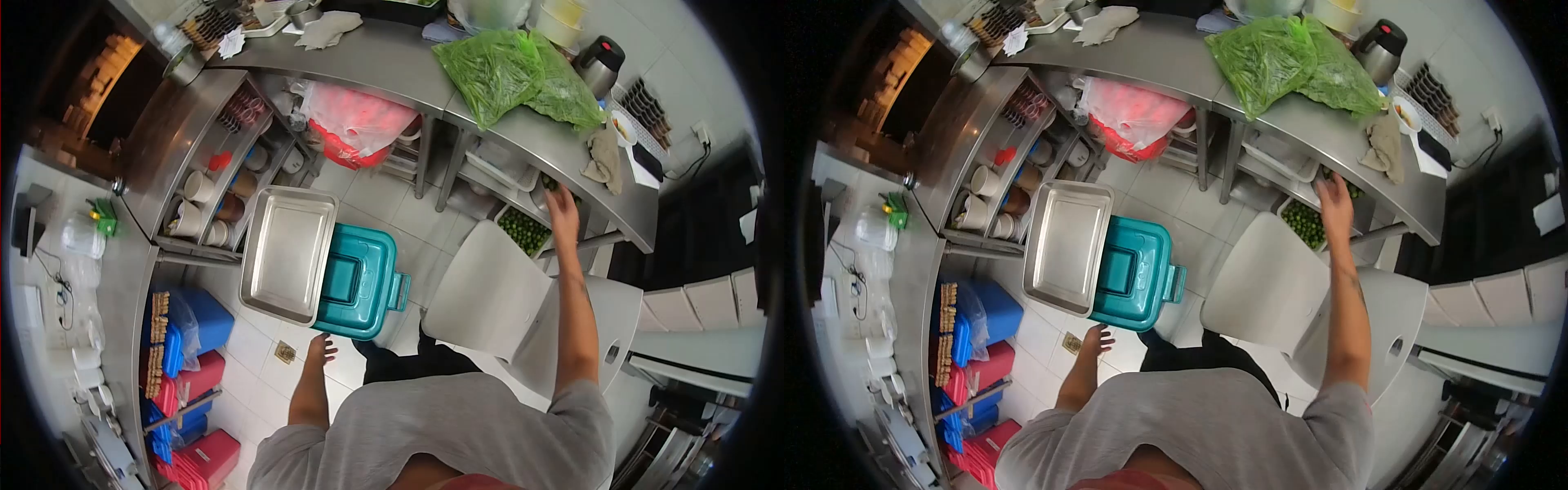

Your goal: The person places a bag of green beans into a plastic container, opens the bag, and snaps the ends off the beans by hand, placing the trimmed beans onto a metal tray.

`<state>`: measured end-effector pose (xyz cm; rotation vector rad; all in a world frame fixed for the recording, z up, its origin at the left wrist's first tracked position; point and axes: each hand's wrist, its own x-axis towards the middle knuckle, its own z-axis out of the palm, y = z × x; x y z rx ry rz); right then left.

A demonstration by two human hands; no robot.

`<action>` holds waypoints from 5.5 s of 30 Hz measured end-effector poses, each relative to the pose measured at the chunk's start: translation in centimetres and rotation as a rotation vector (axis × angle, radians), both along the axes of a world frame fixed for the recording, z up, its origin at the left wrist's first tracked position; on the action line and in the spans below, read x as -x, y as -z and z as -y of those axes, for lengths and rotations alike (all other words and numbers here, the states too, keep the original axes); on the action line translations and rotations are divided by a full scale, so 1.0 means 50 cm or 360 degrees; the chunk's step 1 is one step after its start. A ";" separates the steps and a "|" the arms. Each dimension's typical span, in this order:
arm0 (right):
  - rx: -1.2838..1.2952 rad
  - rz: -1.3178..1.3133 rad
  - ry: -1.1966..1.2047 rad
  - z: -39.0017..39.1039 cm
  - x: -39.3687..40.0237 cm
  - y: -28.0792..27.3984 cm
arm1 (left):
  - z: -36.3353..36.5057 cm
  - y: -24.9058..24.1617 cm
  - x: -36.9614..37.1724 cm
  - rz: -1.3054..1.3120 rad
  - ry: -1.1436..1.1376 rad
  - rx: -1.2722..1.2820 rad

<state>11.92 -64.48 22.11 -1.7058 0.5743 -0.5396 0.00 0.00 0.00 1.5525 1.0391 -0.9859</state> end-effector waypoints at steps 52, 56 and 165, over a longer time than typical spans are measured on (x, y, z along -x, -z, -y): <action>0.1358 -0.1041 -0.1545 -0.767 -0.044 0.229 | -0.141 -0.068 -0.177 0.0817 -0.0405 -0.0689; 0.1373 -0.0607 -0.1483 -0.729 -0.007 0.219 | -0.148 -0.056 -0.170 0.0814 -0.0357 -0.0769; -0.1558 -0.1645 -0.0876 -0.544 -0.057 0.423 | 0.031 -0.116 -0.105 0.0450 -0.1149 -0.0253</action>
